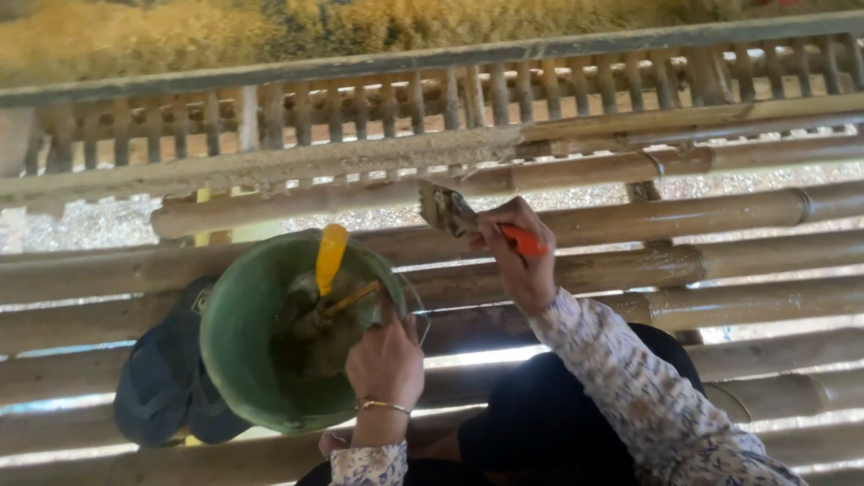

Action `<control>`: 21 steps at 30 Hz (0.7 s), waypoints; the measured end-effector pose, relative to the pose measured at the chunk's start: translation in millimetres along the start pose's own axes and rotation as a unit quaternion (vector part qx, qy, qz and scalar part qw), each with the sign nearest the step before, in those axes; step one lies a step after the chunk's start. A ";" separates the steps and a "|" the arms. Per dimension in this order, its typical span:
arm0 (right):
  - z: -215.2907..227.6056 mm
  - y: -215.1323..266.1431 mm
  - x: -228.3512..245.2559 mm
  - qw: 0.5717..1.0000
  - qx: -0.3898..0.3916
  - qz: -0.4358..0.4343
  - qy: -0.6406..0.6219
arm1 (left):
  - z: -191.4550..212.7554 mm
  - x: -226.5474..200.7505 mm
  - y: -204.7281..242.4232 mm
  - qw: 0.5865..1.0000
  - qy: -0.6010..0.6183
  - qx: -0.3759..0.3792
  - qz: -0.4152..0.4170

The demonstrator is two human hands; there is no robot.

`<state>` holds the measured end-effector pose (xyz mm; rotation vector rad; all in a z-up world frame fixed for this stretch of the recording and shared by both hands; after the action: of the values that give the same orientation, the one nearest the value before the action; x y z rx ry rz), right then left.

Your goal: Applying a protective coating or paint to bamboo poles using a handheld brush while sitting on a bamboo structure.

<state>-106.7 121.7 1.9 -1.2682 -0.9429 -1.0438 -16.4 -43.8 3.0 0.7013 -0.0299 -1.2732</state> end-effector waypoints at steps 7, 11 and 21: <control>-43.0 26.4 45.1 0.973 0.076 -0.100 -0.192 | -38.9 20.7 -16.6 0.996 -0.022 -0.078 -0.029; -78.2 23.5 36.0 0.971 0.222 -0.060 -0.062 | -62.3 26.5 -25.3 0.995 0.007 -0.094 -0.026; -157.8 15.8 74.3 0.900 0.403 0.118 0.116 | -44.2 17.7 -6.3 0.989 0.118 -0.092 -0.023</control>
<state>-73.4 -41.6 55.7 -0.5267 -0.8689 -0.4930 1.2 -39.7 -41.5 0.6917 0.2948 -1.2128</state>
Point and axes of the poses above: each hand's wrist, its own y-axis away from the middle knuckle, its own z-axis out of the back of the hand, x = y × z, the point moved 2 cm from there along -y, towards the middle knuckle, and after that the axes turned 10 degrees about -z, right-handed, at the moved point
